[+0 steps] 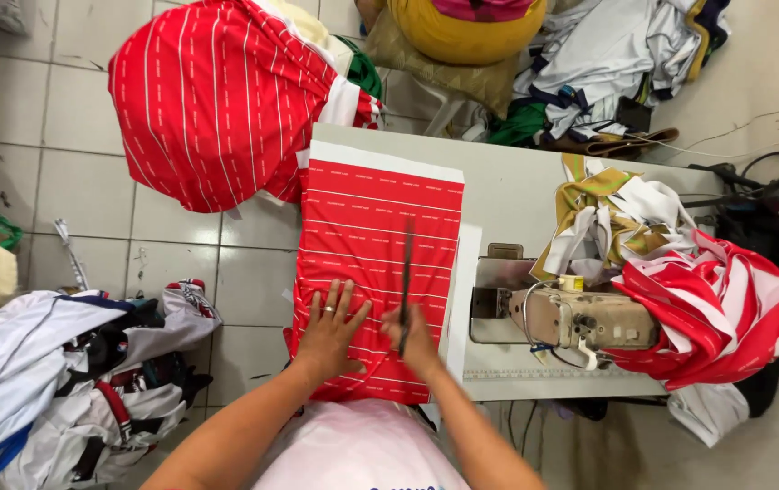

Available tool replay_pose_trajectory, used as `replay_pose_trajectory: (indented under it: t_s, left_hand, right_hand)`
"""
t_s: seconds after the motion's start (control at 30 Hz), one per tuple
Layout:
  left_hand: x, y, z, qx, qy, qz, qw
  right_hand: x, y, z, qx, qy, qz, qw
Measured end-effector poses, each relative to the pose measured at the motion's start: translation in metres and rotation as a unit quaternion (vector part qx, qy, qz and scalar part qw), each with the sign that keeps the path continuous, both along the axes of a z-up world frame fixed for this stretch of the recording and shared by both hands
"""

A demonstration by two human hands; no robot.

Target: Cutting long strips of red and white striped fabric using scissors on a work table in a factory setting.

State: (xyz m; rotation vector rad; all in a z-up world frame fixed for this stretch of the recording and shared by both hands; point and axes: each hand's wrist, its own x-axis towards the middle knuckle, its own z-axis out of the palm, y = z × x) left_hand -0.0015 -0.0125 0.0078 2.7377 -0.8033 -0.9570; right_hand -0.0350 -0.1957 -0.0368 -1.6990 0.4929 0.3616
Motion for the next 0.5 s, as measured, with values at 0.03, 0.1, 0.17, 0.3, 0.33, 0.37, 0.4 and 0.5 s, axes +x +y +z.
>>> replay_pose_trajectory:
  t_s: [0.03,0.1,0.17,0.3,0.33,0.37,0.4,0.5]
  left_hand:
    - [-0.002,-0.002,0.003,0.006,0.004,-0.012,1.0]
    - [0.004,-0.012,0.004,0.012,0.003,-0.05,0.999]
    - [-0.001,-0.023,-0.005,0.015,0.006,-0.094,0.995]
    - [0.0,-0.04,-0.034,-0.117,-0.037,-0.106,0.987]
    - [-0.004,-0.04,-0.041,-0.161,-0.054,-0.08,0.982]
    - [-0.009,-0.035,-0.052,-0.159,-0.053,-0.084,0.982]
    - [-0.013,-0.03,-0.064,-0.223,-0.176,-0.028,0.958]
    - [-0.008,-0.007,-0.05,-0.176,-0.22,0.06,0.958]
  right_hand:
    - [-0.024,0.011,-0.015,-0.018,0.063,0.005,0.998]
    - [-0.042,0.003,-0.031,-0.061,0.075,0.031,0.995]
    - [-0.059,-0.012,-0.044,-0.105,0.09,0.053,0.989]
    - [-0.047,-0.06,-0.028,-0.213,0.11,0.035,0.97]
    - [-0.047,-0.07,-0.014,-0.24,0.124,0.038,0.962]
    - [-0.049,-0.088,-0.006,-0.237,0.125,0.035,0.963]
    - [-0.051,-0.105,0.002,-0.298,0.112,0.05,0.947]
    - [-0.069,-0.162,-0.01,-0.431,0.077,0.106,0.893]
